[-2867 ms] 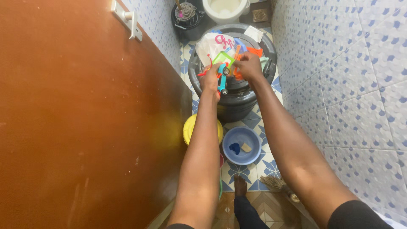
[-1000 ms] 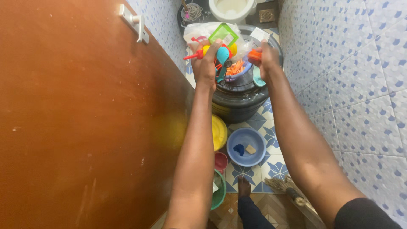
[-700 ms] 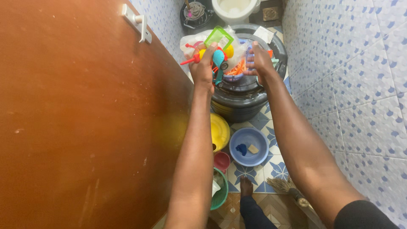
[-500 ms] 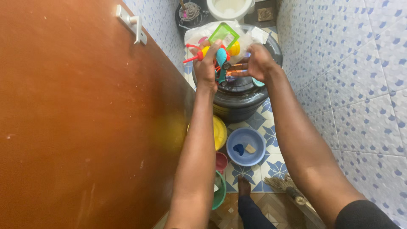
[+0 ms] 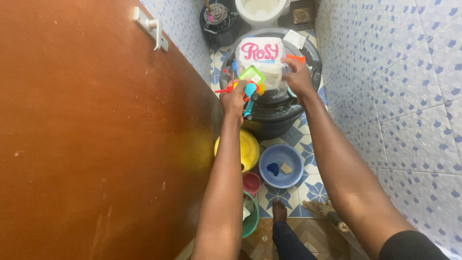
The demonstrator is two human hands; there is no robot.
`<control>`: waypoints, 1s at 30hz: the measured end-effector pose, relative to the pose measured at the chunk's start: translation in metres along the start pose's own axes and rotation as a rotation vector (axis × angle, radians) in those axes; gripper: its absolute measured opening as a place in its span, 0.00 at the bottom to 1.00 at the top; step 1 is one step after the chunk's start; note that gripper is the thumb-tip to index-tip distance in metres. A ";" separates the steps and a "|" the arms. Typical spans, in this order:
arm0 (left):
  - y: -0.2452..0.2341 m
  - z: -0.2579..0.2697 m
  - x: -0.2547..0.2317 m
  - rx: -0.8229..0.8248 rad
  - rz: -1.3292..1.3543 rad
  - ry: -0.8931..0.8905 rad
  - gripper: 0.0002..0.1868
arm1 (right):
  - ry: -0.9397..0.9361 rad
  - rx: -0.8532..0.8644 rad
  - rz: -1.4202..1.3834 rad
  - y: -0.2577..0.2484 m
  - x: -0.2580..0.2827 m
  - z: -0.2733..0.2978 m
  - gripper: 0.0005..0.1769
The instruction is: The person washes several colorful plastic toys under a running tap in a small sink, then places them into a large water container. The person then pours water from a yellow jerrycan into a blue basin and scrubs a blue cloth with a bar of soap before rinsing it in the sink.
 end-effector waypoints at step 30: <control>-0.013 0.214 -0.073 0.449 -0.059 -0.011 0.17 | 0.001 -0.177 -0.322 -0.078 0.195 0.295 0.13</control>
Point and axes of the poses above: each hand's wrist, its own z-axis away from the middle knuckle, its own y-axis out of the palm, x = y × z, the point moved 4 cm from there along -z, towards the middle knuckle, and after that the axes turned 9 degrees about -x, right-handed, at the moved point
